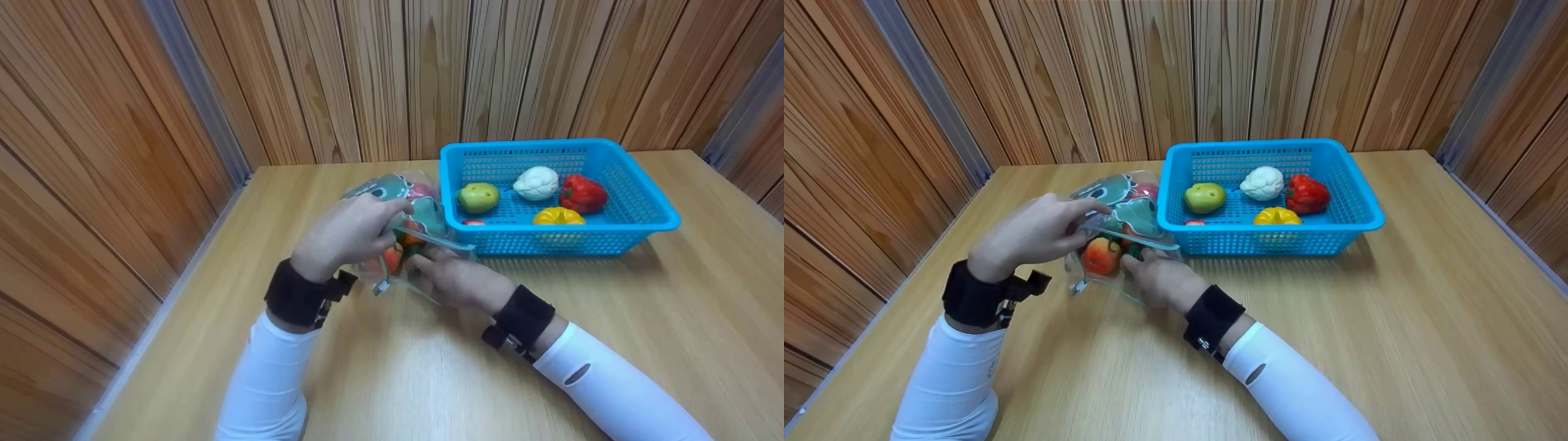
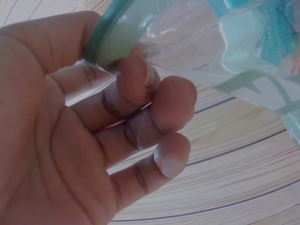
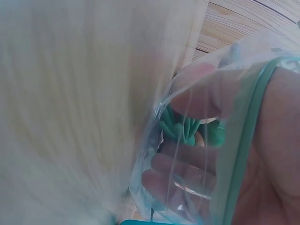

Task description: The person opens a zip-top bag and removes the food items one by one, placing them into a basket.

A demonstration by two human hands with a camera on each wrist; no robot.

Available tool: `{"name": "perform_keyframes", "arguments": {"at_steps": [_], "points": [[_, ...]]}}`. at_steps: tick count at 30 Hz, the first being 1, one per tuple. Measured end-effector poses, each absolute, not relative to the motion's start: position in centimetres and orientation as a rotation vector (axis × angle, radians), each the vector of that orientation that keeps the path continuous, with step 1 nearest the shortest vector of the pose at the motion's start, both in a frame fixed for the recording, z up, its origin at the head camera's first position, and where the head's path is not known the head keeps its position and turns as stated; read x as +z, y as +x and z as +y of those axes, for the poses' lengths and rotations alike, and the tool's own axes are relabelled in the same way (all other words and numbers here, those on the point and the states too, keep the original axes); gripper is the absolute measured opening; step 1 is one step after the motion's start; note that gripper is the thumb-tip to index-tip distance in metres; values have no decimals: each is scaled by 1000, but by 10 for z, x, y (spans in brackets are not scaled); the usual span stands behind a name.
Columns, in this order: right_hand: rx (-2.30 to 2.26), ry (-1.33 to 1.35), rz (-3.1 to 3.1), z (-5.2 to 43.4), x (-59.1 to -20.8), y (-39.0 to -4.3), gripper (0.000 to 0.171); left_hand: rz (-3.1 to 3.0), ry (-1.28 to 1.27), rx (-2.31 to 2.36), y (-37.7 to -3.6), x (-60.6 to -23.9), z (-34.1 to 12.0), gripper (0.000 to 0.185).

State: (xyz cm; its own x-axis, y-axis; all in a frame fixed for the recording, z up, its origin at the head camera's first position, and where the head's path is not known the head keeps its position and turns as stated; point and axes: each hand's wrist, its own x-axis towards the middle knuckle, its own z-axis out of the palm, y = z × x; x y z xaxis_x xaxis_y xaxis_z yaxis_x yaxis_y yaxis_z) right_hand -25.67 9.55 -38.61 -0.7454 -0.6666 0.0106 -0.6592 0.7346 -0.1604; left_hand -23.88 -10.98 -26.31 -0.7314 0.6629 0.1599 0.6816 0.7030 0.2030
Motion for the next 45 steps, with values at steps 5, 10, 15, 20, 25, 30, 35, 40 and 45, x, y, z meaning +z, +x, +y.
{"name": "perform_keyframes", "arguments": {"at_steps": [5,10,15,20,25,30,35,40,45], "points": [[-203,-1023,2881,97,-383,-255,23,-2834,-1119,-398,-239,-264,-110,44],[-196,-997,2940,95,-381,-252,28,-2821,-1130,-395,-239,-264,-111,45],[-281,-1076,3021,95,-383,-252,38,-2819,-1128,-396,-239,-264,-111,45],[-280,-1108,2975,96,-380,-251,22,-2830,-1120,-402,-240,-264,-111,44],[-385,-1012,2947,96,-357,-242,20,-2827,-1104,-394,-239,-264,-112,45],[-463,-1275,3071,102,-323,-223,18,-2824,-1099,-391,-240,-263,-112,46],[-826,-1692,3018,118,-297,-212,8,-2830,-1103,-413,-241,-263,-112,45],[-1315,-2028,2840,138,-278,-211,7,-2836,-1078,-380,-242,-263,-113,45],[-1601,-2050,2823,155,-268,-209,6,-2851,-1047,-363,-242,-264,-113,45]]}}
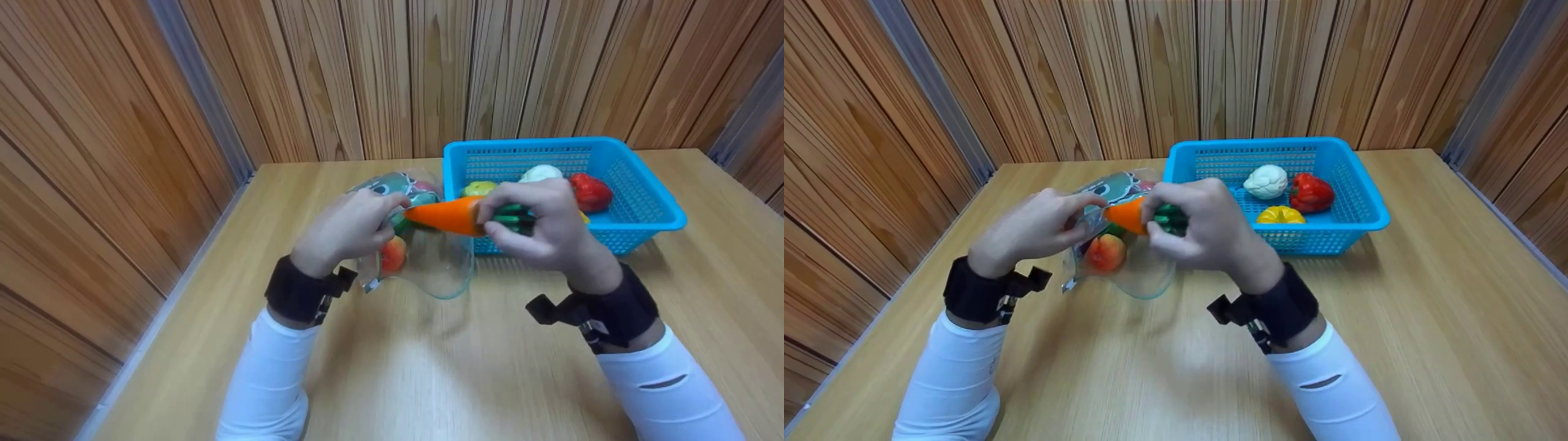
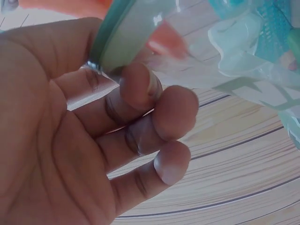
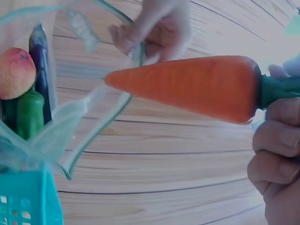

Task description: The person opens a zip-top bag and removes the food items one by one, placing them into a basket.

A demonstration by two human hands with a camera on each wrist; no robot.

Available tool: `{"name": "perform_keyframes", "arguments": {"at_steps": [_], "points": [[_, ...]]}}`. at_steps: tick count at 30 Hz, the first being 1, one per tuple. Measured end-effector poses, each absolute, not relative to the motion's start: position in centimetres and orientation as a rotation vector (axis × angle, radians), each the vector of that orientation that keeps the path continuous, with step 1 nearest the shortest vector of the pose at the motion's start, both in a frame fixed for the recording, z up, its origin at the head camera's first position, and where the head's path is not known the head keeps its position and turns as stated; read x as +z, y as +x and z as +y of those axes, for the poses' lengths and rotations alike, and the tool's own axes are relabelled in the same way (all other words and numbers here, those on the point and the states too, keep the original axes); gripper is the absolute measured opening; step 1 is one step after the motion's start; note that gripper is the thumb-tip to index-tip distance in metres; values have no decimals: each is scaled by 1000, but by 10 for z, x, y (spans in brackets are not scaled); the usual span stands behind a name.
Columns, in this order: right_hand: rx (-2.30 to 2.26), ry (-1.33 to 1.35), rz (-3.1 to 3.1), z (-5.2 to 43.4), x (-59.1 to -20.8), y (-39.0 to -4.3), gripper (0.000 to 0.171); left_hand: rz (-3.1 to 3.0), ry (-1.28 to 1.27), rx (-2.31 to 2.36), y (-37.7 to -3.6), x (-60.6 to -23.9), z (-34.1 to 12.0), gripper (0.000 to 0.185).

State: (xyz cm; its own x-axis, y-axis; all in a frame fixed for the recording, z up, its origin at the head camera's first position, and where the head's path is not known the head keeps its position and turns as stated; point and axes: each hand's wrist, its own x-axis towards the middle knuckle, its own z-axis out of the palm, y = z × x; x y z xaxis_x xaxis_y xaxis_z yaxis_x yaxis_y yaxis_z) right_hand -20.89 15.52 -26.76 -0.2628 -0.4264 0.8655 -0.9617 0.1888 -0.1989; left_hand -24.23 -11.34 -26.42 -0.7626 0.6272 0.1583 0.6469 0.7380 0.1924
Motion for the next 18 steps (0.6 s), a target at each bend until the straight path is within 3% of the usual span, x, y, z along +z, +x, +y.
{"name": "perform_keyframes", "arguments": {"at_steps": [10,18], "points": [[1103,1026,-1612,167,-258,-208,12,-2857,-1019,-383,-242,-262,-115,33],[949,759,-1667,177,-257,-211,19,-2873,-1026,-382,-241,-262,-114,42]]}}
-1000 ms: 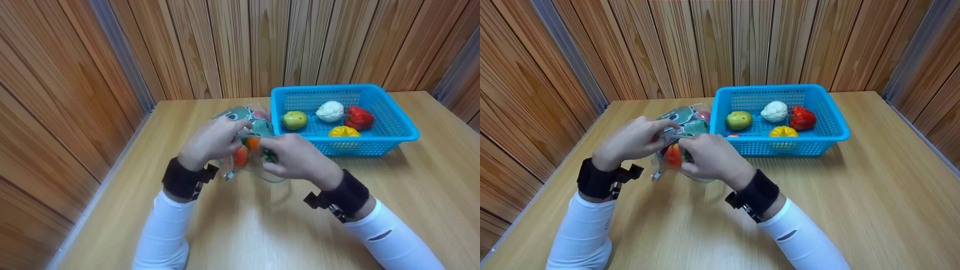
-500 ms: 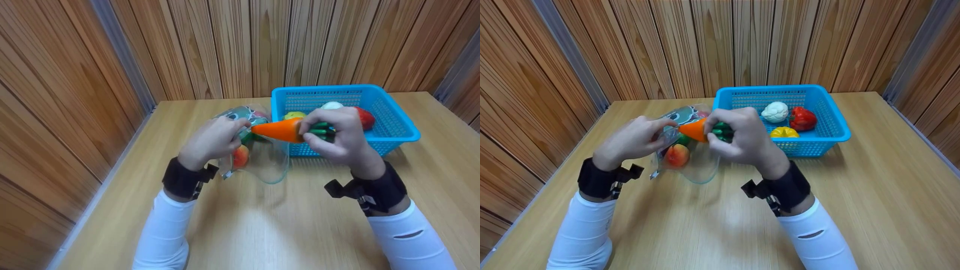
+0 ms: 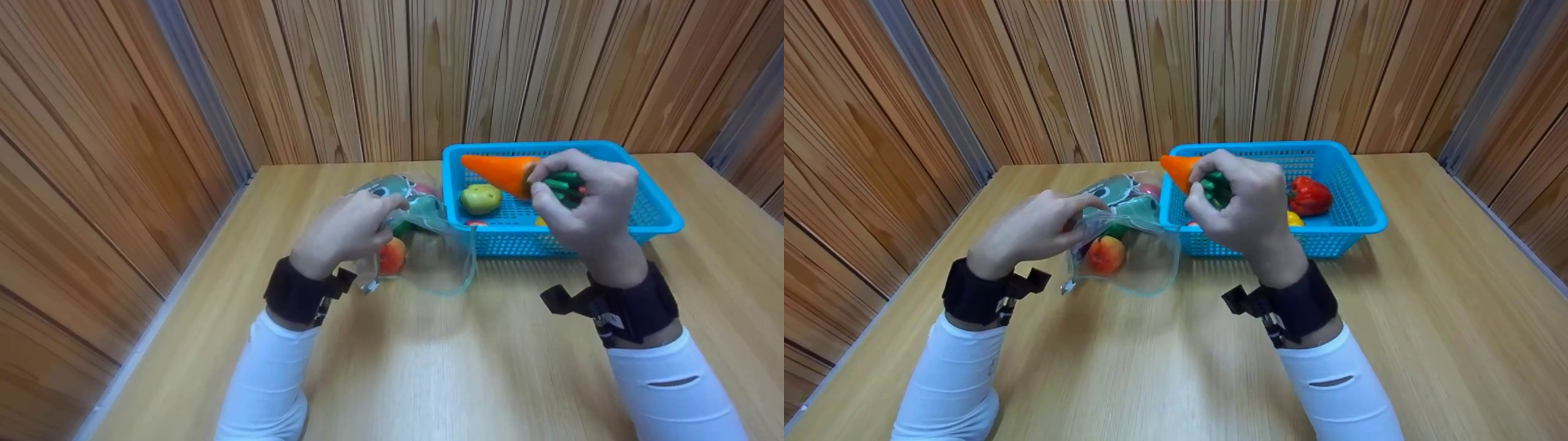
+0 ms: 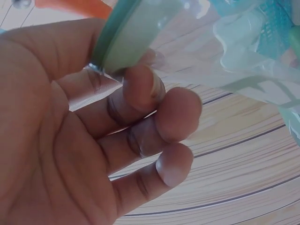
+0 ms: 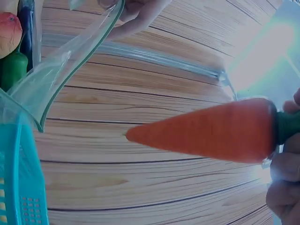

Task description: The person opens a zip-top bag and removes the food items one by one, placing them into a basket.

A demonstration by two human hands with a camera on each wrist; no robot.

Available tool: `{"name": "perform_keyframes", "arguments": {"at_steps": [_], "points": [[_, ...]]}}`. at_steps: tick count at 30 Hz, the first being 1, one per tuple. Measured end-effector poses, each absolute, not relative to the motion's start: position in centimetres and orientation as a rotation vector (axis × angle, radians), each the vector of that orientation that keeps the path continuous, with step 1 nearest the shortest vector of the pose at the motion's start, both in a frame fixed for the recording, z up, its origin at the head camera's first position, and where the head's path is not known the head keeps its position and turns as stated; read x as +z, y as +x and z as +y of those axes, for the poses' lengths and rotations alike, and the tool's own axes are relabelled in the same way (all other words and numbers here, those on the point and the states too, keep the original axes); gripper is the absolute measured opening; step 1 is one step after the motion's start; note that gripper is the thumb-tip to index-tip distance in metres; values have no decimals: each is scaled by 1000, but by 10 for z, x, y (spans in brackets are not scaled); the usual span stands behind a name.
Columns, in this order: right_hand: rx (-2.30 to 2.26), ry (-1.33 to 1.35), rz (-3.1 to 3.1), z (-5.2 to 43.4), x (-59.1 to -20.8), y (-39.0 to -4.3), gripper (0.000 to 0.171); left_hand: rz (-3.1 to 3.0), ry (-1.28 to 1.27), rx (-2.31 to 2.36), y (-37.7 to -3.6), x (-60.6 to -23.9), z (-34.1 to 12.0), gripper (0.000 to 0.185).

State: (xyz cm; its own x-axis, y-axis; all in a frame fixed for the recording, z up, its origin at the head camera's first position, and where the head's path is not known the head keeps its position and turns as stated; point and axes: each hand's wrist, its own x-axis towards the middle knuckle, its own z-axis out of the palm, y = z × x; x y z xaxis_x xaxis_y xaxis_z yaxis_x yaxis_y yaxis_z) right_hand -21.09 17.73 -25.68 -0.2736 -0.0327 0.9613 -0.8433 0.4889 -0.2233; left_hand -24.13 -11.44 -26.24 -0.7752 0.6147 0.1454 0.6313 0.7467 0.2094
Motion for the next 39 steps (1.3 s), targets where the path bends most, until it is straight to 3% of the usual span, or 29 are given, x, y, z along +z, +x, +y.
{"name": "perform_keyframes", "arguments": {"at_steps": [6,12,20,27,32,35,39], "points": [[735,520,-2055,191,-263,-232,22,-2843,-1037,-350,-242,-263,-115,43],[716,284,-2571,209,-287,-266,42,-2830,-1042,-332,-242,-265,-116,41],[634,403,-3118,227,-313,-290,49,-2824,-1053,-357,-241,-263,-115,39],[687,392,-2955,214,-300,-277,43,-2838,-1047,-368,-240,-262,-115,41],[804,891,-2414,191,-292,-263,17,-2836,-1054,-382,-239,-262,-115,38],[870,1291,-2185,174,-291,-253,23,-2827,-1079,-380,-237,-261,-114,39],[937,1630,-2416,153,-289,-235,38,-2810,-1127,-356,-231,-258,-111,41]]}}
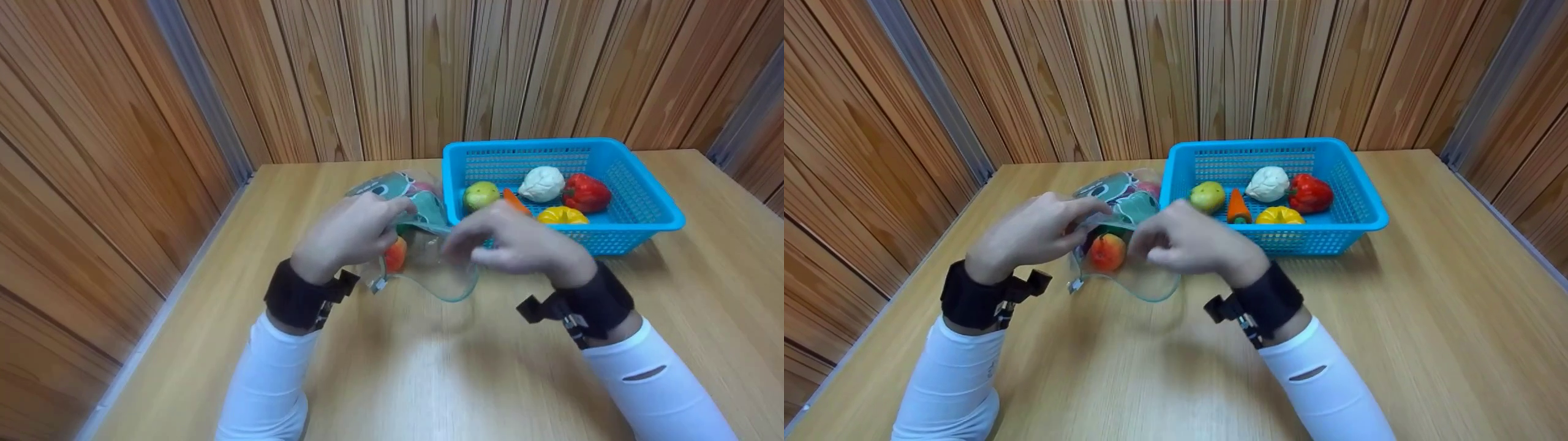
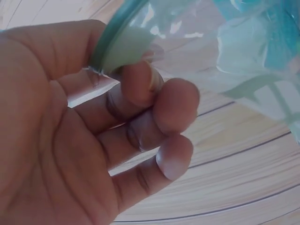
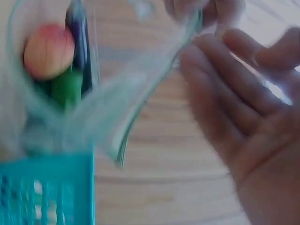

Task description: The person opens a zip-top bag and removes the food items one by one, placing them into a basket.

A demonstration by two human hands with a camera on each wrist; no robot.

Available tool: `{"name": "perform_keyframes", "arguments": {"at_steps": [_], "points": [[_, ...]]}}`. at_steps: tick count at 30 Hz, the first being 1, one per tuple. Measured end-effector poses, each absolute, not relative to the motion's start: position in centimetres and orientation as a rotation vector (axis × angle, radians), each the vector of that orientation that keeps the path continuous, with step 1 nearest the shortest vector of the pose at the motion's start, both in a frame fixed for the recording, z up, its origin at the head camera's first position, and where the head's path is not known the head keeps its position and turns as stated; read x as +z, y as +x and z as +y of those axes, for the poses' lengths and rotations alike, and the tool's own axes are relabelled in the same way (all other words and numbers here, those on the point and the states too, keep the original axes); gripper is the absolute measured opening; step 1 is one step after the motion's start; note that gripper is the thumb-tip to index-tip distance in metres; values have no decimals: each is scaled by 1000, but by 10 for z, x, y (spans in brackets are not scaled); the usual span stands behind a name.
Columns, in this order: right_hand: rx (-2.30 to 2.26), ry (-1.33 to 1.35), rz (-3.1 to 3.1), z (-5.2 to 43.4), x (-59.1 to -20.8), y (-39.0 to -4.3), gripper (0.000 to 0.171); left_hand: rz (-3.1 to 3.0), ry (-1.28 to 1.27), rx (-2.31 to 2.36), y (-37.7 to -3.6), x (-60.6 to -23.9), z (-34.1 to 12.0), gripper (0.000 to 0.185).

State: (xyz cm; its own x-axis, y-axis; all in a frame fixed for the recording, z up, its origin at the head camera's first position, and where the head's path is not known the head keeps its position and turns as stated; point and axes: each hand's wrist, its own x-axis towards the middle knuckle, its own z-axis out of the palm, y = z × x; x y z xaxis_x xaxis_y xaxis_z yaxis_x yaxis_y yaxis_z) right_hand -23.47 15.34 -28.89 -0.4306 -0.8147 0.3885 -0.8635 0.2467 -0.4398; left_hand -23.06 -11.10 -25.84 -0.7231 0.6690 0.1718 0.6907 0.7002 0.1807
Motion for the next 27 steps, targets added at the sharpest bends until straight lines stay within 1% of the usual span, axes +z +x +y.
{"name": "perform_keyframes", "arguments": {"at_steps": [3,6,9,13,19,24,27], "points": [[912,1668,-2795,139,-291,-224,51,-2765,-1157,-331,-225,-256,-110,39],[868,1548,-3024,125,-299,-221,60,-2702,-1178,-318,-218,-254,-108,37],[774,1396,-3061,114,-311,-224,61,-2620,-1214,-305,-211,-253,-105,37],[457,1280,-3013,103,-326,-230,58,-2493,-1294,-297,-201,-251,-101,38],[27,1269,-2894,93,-346,-235,60,-2418,-1365,-333,-191,-248,-98,38],[-116,1227,-2790,91,-362,-238,67,-2466,-1355,-337,-193,-249,-98,41],[-33,1239,-2712,91,-368,-240,61,-2484,-1343,-310,-195,-250,-99,41]]}}
